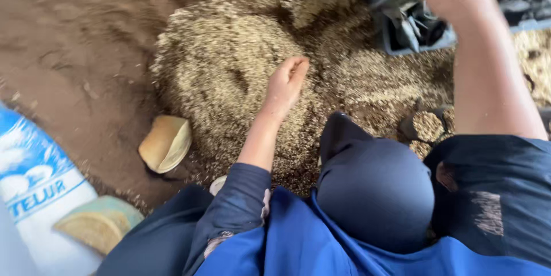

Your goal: The person scoops a granular material from a large pile into small black pouches using a plastic scoop, then places the filled pouches into a nearby crate. The person repeats this process continuously.

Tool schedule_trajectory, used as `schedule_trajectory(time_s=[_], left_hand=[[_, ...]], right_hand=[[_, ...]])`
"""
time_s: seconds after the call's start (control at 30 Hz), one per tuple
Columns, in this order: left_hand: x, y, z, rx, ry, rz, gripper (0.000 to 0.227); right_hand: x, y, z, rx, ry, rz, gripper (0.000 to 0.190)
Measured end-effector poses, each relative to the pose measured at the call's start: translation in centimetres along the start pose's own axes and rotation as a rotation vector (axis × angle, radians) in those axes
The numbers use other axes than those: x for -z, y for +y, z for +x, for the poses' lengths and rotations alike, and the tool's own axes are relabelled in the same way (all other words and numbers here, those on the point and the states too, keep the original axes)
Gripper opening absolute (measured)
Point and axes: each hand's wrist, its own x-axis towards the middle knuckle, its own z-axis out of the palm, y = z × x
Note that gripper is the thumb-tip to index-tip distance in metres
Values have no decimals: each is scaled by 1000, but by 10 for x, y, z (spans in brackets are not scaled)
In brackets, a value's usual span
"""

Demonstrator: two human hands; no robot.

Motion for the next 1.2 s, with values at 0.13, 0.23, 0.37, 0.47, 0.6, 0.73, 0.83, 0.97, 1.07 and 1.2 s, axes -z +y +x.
schedule_trajectory(time_s=[0.13,0.23,0.37,0.47,0.6,0.73,0.83,0.97,1.07,1.2], left_hand=[[36,27,-16,34,185,-307,42],[72,29,-34,1,347,-450,40],[112,12,-61,3,516,-276,33],[130,-5,-72,-69,611,-100,28],[149,-43,-80,-107,709,-18,33],[154,-84,-89,-142,778,114,28],[153,-102,-98,139,542,87,33],[169,-116,-111,300,559,-111,43],[191,-121,-115,378,536,-538,67],[213,-145,-116,420,316,-410,43]], right_hand=[[-66,-101,7,50,-255,-91,34],[-99,-169,10,188,-411,-26,34],[-136,-237,7,-37,-641,-55,38],[-172,-269,3,-307,-696,103,48],[-233,-291,-2,-549,-609,339,50],[-276,-286,-20,-720,-555,397,56],[-300,-281,-37,-687,-590,291,59],[-314,-262,-80,29,-821,-34,54],[-315,-253,-110,595,-909,-312,48],[-308,-246,-130,852,-829,-385,40]])
